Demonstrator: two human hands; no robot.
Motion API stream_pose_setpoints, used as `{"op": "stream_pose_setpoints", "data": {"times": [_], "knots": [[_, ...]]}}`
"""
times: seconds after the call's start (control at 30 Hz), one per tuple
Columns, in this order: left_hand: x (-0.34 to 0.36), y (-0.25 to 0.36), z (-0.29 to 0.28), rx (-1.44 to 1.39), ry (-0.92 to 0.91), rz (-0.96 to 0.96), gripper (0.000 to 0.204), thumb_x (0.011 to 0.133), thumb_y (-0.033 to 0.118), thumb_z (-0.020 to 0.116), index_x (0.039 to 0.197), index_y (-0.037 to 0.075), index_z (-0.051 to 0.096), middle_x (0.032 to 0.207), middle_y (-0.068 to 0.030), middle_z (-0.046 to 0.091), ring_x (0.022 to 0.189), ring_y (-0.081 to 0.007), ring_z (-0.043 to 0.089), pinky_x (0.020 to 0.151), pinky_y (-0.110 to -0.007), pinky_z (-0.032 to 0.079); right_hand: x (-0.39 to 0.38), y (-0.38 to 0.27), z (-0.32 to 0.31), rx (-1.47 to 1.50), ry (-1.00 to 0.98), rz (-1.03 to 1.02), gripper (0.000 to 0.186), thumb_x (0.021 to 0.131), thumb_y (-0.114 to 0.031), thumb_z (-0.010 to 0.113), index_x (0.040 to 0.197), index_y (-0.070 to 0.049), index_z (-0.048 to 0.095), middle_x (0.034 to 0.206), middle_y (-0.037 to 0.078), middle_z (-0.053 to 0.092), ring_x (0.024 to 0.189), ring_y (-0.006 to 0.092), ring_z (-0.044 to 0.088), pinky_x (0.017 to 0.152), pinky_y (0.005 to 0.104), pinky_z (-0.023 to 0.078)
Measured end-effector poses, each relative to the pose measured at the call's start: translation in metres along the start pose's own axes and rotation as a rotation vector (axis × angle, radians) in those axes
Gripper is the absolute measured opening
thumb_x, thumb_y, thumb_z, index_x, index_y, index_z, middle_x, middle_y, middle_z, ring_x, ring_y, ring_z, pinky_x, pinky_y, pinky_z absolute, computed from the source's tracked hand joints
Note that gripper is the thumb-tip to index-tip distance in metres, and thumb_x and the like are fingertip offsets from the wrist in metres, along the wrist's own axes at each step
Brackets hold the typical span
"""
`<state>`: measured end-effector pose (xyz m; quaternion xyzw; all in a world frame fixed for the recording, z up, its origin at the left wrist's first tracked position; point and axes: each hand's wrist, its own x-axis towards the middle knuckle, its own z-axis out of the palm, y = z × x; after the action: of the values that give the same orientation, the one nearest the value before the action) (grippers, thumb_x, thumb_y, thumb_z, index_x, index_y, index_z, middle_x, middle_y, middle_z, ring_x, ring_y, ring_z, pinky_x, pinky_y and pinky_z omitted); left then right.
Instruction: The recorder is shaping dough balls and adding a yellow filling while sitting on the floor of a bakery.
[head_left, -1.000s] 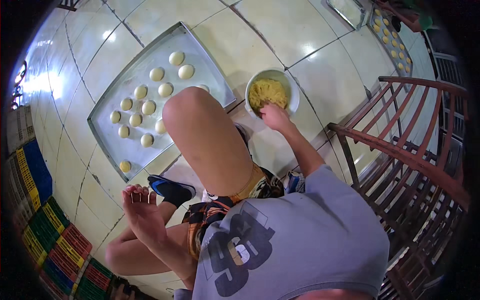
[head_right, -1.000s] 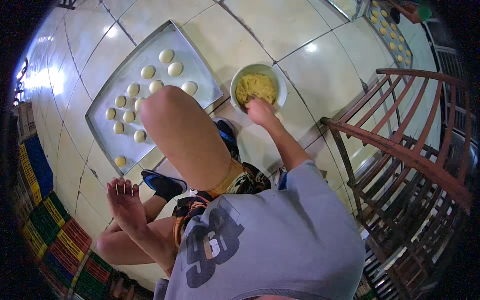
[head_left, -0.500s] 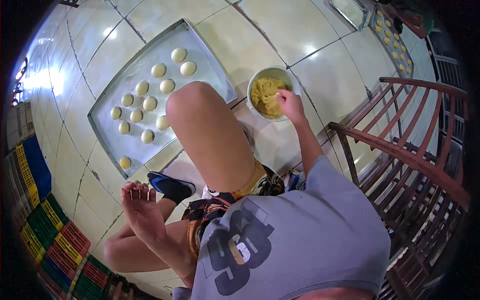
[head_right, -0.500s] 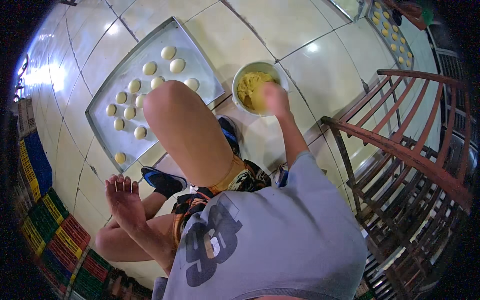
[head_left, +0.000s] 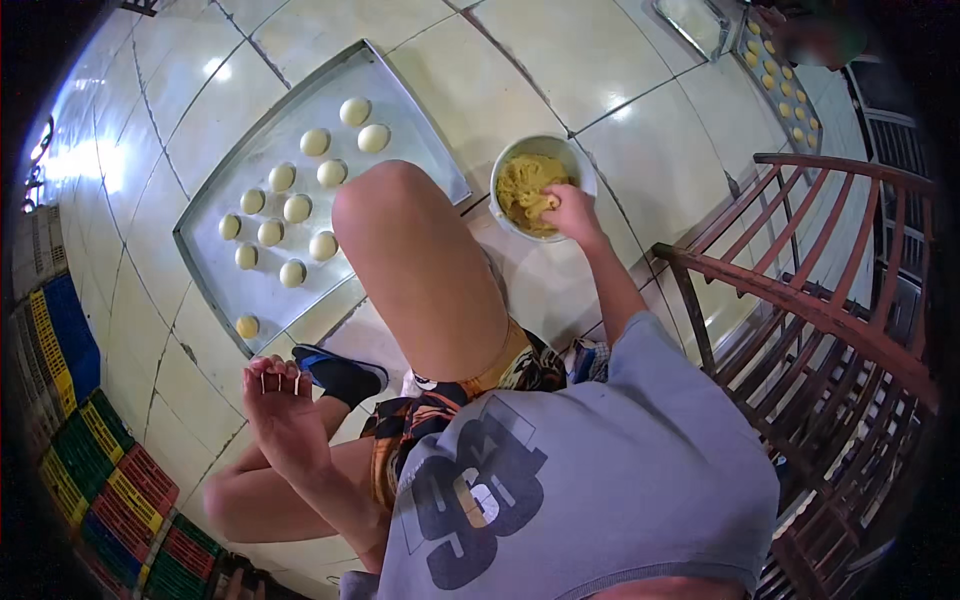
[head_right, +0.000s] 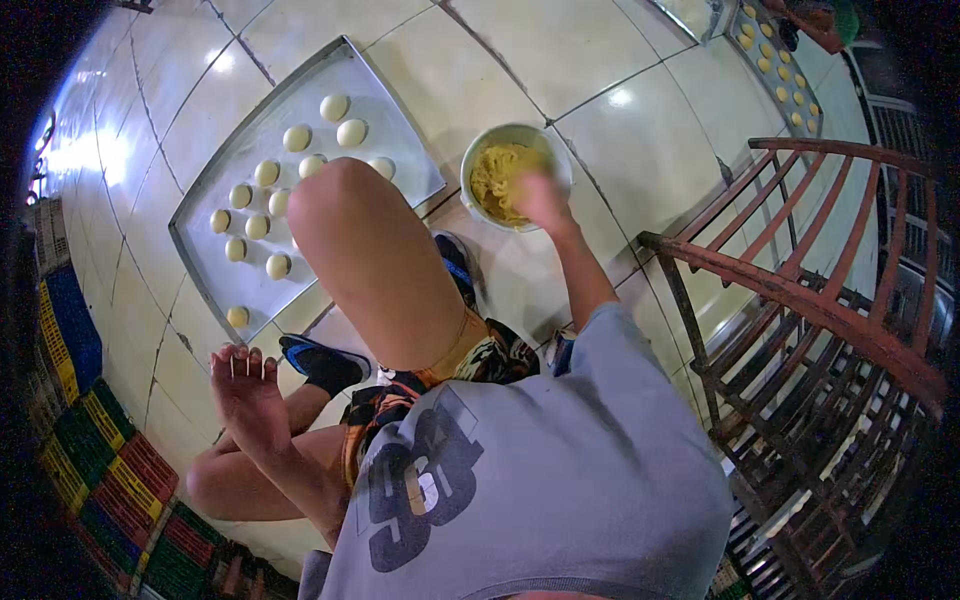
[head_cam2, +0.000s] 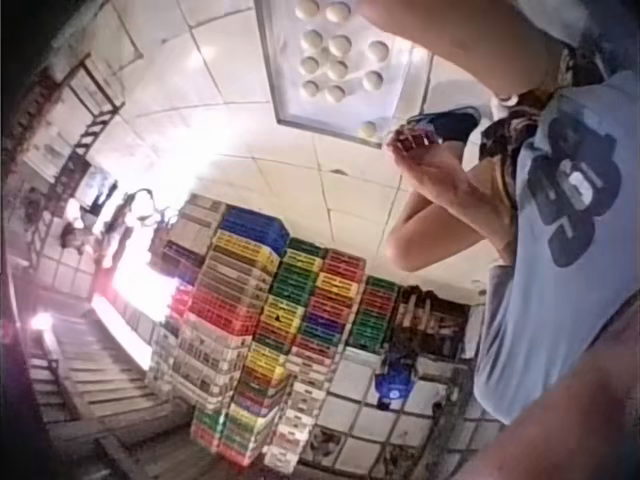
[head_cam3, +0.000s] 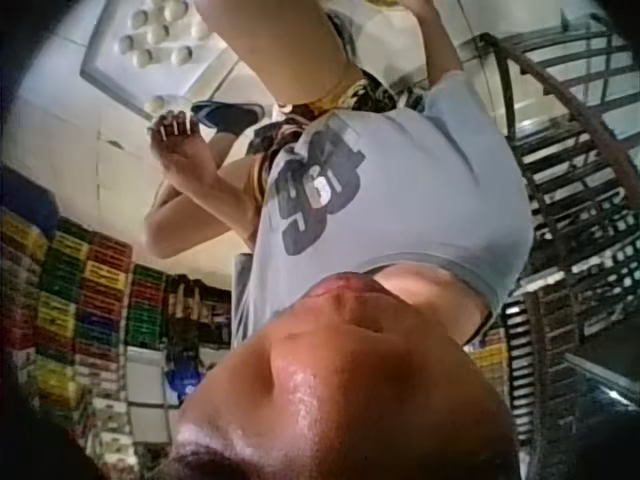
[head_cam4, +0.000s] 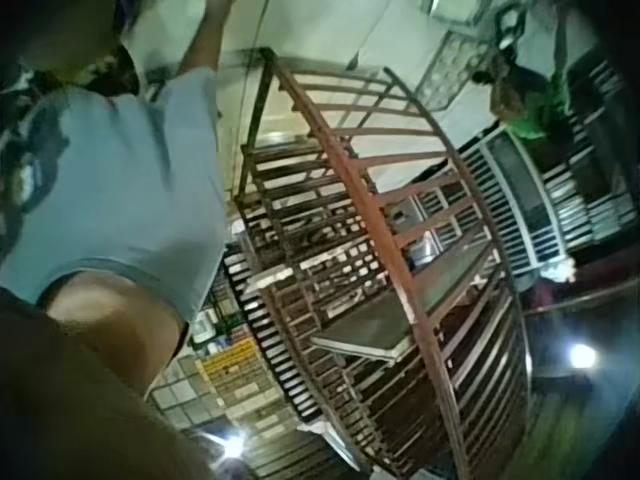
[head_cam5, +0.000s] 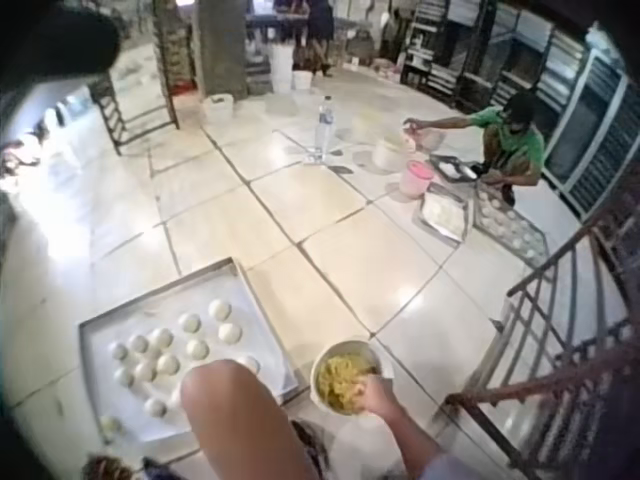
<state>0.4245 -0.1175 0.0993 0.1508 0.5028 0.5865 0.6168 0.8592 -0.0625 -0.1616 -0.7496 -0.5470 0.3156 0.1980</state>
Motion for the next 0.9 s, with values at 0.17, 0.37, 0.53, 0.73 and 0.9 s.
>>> {"op": "stream_pose_setpoints", "data": {"times": [0.17,0.37,0.53,0.73,0.9], "knots": [[-0.002,-0.001,0.004,-0.02,-0.03,-0.014,0.019,0.099,0.025,0.05,0.103,0.008,0.056,0.092,-0.0034,0.055,0.083,-0.012,0.051,0.077,-0.025,0.042,-0.001,-0.007,-0.003,0.007,0.019,0.112,0.027,0.071,-0.008,0.068,0.098,-0.003,0.07,0.085,0.012,0.071,0.076,0.0296,0.065,0.074,0.0365,0.052],[-0.003,-0.003,0.005,-0.013,-0.011,-0.011,0.018,0.099,0.025,0.05,0.103,0.008,0.057,0.092,-0.0032,0.055,0.083,-0.012,0.051,0.077,-0.025,0.042,0.0,0.005,-0.002,0.136,0.072,0.099,0.026,0.074,-0.011,0.07,0.099,-0.003,0.07,0.088,0.011,0.071,0.076,0.0231,0.065,0.071,0.0312,0.053],[-0.003,-0.007,0.007,-0.027,-0.034,0.001,0.019,0.099,0.025,0.05,0.104,0.008,0.057,0.093,-0.0032,0.055,0.083,-0.012,0.051,0.077,-0.025,0.042,-0.006,-0.02,-0.043,0.634,0.016,0.327,0.027,0.082,-0.01,0.068,0.107,-0.001,0.066,0.099,0.011,0.069,0.08,0.0194,0.065,0.075,0.0275,0.054],[0.003,-0.02,0.007,-0.131,-0.099,0.01,0.032,0.099,0.031,0.05,0.114,0.003,0.056,0.1,-0.0088,0.058,0.089,-0.0152,0.054,0.08,-0.027,0.042,-0.054,-0.126,-0.09,1.425,-0.109,0.17,0.035,0.09,-0.004,0.06,0.125,0.004,0.056,0.115,0.015,0.062,0.089,0.0215,0.064,0.084,0.0289,0.055],[0.009,-0.04,0.073,-0.323,-0.229,-0.069,0.059,0.101,0.048,0.03,0.131,0.0,0.049,0.126,-0.0164,0.057,0.108,-0.023,0.056,0.092,-0.034,0.042,-0.113,-0.252,-0.089,1.208,-0.375,-0.324,0.036,0.091,-0.001,0.058,0.126,0.004,0.054,0.113,0.015,0.061,0.09,0.021,0.064,0.077,0.0285,0.057]]}}
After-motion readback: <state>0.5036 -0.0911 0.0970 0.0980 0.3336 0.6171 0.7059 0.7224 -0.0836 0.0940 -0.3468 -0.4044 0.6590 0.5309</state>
